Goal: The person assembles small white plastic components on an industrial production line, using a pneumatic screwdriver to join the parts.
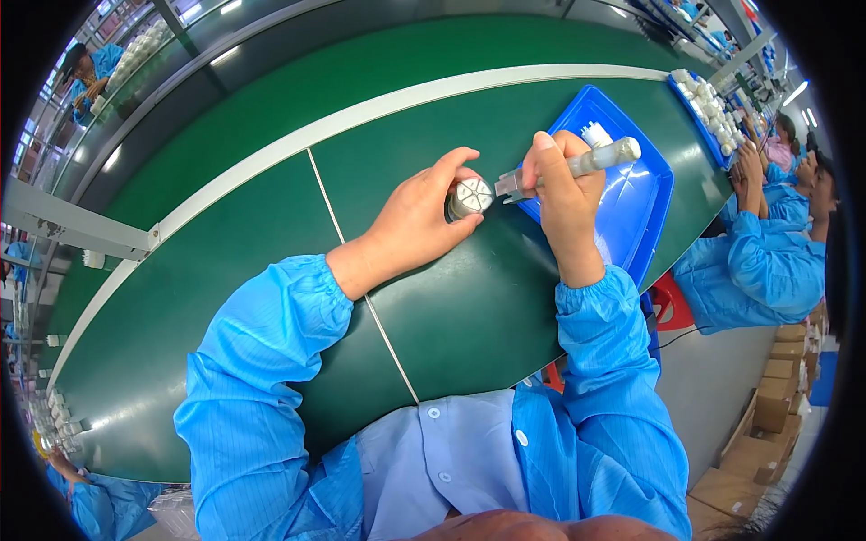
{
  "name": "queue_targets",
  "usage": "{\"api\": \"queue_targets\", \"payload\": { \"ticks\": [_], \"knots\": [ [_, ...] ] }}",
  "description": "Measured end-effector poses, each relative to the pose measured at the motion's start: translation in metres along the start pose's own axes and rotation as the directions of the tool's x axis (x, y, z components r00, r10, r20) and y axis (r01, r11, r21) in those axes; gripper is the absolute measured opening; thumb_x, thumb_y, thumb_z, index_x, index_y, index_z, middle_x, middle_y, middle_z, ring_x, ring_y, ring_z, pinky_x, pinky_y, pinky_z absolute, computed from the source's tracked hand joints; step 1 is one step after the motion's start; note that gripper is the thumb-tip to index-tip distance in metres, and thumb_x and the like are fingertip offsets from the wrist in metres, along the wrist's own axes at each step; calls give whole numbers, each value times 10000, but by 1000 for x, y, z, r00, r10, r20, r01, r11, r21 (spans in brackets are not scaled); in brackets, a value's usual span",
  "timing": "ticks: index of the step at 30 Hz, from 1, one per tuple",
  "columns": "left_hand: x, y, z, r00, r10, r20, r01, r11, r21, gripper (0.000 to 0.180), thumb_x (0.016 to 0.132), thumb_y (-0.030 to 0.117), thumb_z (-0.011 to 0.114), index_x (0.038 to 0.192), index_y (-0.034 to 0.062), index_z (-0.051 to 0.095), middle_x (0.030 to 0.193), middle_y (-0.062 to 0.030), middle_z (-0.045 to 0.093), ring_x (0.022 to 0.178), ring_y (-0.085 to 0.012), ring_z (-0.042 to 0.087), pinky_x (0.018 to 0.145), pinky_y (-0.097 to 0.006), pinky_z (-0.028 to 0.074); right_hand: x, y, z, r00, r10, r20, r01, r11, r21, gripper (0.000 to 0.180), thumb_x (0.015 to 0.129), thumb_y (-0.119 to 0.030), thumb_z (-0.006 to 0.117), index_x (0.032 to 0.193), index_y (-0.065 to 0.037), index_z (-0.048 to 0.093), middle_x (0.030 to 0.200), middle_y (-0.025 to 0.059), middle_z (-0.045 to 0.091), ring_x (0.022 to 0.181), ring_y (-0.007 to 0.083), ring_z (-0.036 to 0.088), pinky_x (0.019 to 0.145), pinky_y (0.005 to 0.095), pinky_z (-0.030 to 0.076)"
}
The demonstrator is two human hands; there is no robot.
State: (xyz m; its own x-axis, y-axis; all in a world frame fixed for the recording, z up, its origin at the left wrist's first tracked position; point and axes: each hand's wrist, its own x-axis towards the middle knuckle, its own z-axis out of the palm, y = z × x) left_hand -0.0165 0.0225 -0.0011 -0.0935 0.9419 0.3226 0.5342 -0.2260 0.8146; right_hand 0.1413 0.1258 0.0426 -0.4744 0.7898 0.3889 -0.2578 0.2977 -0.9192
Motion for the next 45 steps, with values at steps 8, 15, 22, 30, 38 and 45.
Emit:
{"api": "queue_targets", "payload": {
  "ticks": [8,15,22,30,38,45],
  "knots": [
    [2,-3,-3,995,31,92,-23,996,-91,682,789,90,737,1376,47,394,1135,-146,660,1101,-349,635,934,-399,520,0,9,4,995,89,43,-86,995,-53,357,980,-194,622,660,-90,503,615,-1,558,554,50,483,497,228,372],
    [13,-5,-21,979,60,192,-50,997,-56,482,822,115,769,1270,65,598,1146,-101,657,1065,-224,630,953,-333,502,2,9,6,996,84,-3,-84,996,13,359,980,-196,623,660,-84,503,610,1,556,548,60,489,491,233,382],
    [50,-56,-89,977,-72,-201,65,997,-38,395,834,184,750,1209,93,663,1112,-107,678,950,-214,661,847,-312,537,-8,6,4,990,-102,-93,90,988,-122,346,974,-169,625,653,-81,532,595,14,554,534,80,504,482,262,392],
    [6,-175,-231,694,-5,-720,520,694,497,453,848,386,717,1191,94,665,1181,-160,657,1057,-325,648,921,-410,504,-24,16,32,891,-356,282,439,834,-333,339,834,-56,722,613,-60,465,545,92,451,434,255,442,406,369,323],
    [26,-114,-183,699,358,-619,525,331,784,514,807,284,750,1231,43,587,1192,-174,618,1150,-363,554,994,-453,438,-22,3,31,817,-451,359,558,778,-290,319,832,12,682,609,-55,464,566,66,517,440,194,510,402,322,353],
    [114,14,29,934,344,98,-356,915,189,411,857,181,666,1237,40,600,1311,-184,578,1230,-335,549,1021,-420,451,-32,-29,22,658,-635,406,752,581,-311,242,770,13,692,682,-61,479,605,84,583,483,241,577,446,335,444]
  ]
}}
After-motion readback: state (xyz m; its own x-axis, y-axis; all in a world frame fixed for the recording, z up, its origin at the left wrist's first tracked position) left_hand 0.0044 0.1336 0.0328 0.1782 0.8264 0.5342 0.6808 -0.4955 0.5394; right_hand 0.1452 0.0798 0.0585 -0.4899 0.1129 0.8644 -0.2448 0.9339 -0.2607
